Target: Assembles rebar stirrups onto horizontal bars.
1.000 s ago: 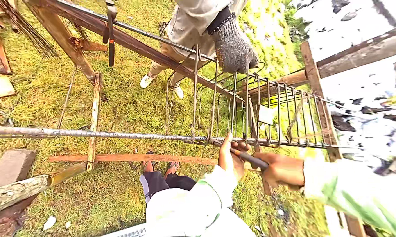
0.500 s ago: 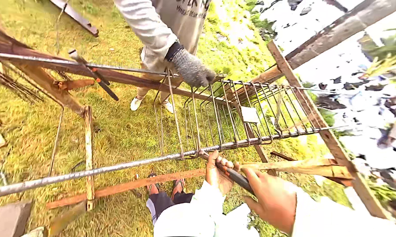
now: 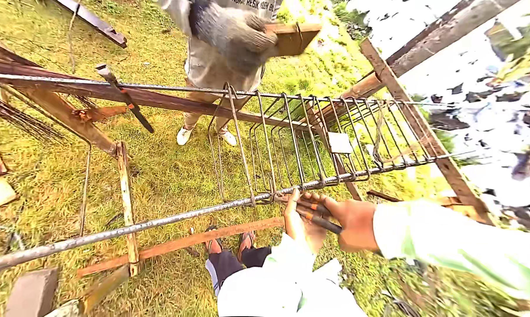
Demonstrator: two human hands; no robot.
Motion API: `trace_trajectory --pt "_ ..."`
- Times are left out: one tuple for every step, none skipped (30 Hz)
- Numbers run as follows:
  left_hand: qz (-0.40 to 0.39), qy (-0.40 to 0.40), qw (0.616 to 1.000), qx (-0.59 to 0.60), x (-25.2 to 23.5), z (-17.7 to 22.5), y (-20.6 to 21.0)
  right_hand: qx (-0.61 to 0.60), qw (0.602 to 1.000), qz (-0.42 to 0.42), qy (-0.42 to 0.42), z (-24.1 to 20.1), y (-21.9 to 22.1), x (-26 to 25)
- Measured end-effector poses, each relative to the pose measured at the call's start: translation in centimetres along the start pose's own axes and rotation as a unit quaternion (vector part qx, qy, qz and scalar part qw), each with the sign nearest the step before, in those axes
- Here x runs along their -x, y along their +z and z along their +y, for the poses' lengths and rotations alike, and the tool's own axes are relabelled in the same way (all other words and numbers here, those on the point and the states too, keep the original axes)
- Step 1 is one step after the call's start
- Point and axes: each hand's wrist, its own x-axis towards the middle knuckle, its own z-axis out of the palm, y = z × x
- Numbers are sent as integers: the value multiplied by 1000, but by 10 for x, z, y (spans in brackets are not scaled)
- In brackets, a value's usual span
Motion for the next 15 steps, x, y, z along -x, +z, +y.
trace_trajectory --pt "4 9 1000 -4 -1 -1 -1 -91 994 -54 -29 10 -1 -7" --pt "23 16 1000 -15 -3 -3 -1 -173 978 -104 -53 24 4 -14" --pt "56 21 998 -31 -5 -4 3 -252 954 -153 -59 36 10 -22" --pt "91 24 994 -49 -6 -5 6 -295 937 -175 -58 45 18 -27" --pt "114 24 991 -58 -6 -6 7 -289 941 -168 -56 46 26 -28" --pt "126 28 990 -60 -5 -6 7 -237 962 -126 -53 41 30 -24" --pt "128 30 990 -55 -4 -6 9 -144 987 -55 -37 31 30 -13" --pt "128 32 990 -47 -4 -7 13 -42 998 48 -11 18 33 3" --pt "134 29 990 -39 -2 -8 18 57 982 179 -9 11 46 17" --pt "139 23 989 -35 1 -7 22 166 924 343 -29 12 67 22" --pt "144 18 989 -36 4 -6 26 259 848 460 -49 15 82 22" --pt "149 16 988 -39 5 -5 30 332 792 510 -50 16 90 20" --pt "147 13 988 -44 6 -4 31 378 761 525 -41 16 93 15" --pt "144 14 988 -52 6 -5 31 392 763 514 -25 13 92 11" --pt "136 17 989 -60 4 -5 30 368 796 480 -9 6 86 10"
